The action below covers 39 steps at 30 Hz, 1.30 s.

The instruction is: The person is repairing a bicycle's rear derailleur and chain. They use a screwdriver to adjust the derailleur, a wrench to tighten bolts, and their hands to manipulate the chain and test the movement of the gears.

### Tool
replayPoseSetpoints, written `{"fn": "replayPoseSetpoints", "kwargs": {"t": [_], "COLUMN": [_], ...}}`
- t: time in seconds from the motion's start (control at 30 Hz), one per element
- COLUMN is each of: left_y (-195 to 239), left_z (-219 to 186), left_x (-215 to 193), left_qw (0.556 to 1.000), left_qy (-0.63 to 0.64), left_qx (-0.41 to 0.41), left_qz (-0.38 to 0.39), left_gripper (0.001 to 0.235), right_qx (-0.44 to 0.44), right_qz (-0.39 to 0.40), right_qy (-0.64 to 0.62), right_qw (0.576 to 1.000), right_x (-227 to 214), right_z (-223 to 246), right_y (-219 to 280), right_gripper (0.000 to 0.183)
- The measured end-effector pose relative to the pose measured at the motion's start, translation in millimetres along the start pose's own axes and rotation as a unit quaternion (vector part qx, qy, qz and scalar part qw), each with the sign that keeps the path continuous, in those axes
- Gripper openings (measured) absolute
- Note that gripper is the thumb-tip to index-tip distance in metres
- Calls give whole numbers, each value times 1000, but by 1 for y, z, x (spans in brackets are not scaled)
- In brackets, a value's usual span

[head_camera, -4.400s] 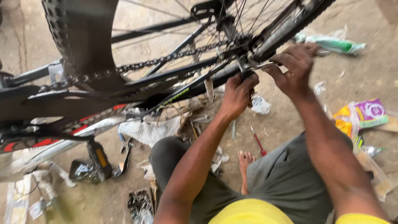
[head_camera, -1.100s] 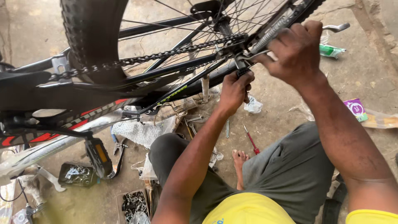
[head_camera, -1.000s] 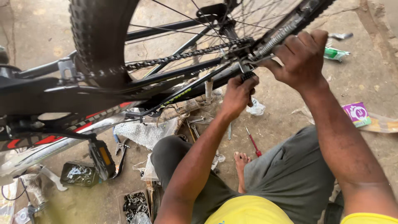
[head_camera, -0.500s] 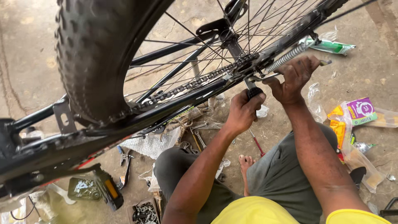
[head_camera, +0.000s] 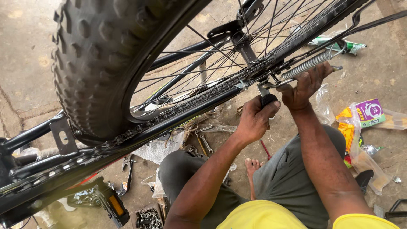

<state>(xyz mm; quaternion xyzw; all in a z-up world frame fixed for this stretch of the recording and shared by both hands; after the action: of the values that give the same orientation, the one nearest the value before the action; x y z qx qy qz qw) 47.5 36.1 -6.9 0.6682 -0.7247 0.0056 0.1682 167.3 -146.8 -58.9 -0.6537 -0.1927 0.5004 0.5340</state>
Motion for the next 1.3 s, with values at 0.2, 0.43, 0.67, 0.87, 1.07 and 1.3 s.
{"fn": "replayPoseSetpoints", "kwargs": {"t": [0.2,0.43,0.67,0.87,1.07,1.3], "left_y": [1,2,1,0,1,1], "left_z": [1,4,8,15,17,14], "left_x": [2,3,7,8,11,12], "left_qw": [1000,1000,999,1000,999,999], "left_qy": [10,-10,-27,-10,-15,-15], "left_qx": [0,0,13,19,33,36], "left_qz": [-6,-2,-13,-17,-11,-29], "left_gripper": [32,33,33,34,36,34], "right_qx": [44,48,28,173,698,602], "right_qz": [9,-10,40,5,-328,-232], "right_qy": [-35,-61,-90,-194,-490,-568], "right_qw": [998,997,995,966,406,512], "right_x": [-1,-1,-11,-83,-89,-66], "right_z": [6,18,31,10,-28,-28], "right_y": [-13,-35,-64,-40,49,60], "right_gripper": [59,63,62,57,60,54]}}
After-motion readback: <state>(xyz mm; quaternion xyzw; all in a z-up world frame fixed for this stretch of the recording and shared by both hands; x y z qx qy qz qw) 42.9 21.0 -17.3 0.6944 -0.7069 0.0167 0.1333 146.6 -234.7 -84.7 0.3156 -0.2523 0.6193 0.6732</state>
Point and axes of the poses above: each hand's wrist, its own y-axis away from the middle knuckle, its own x-axis out of the palm, z = x × y, the point moved 3 cm from there along -y, towards the middle knuckle, and after that the axes turned 14 degrees about -y, right-handed, at the moved point
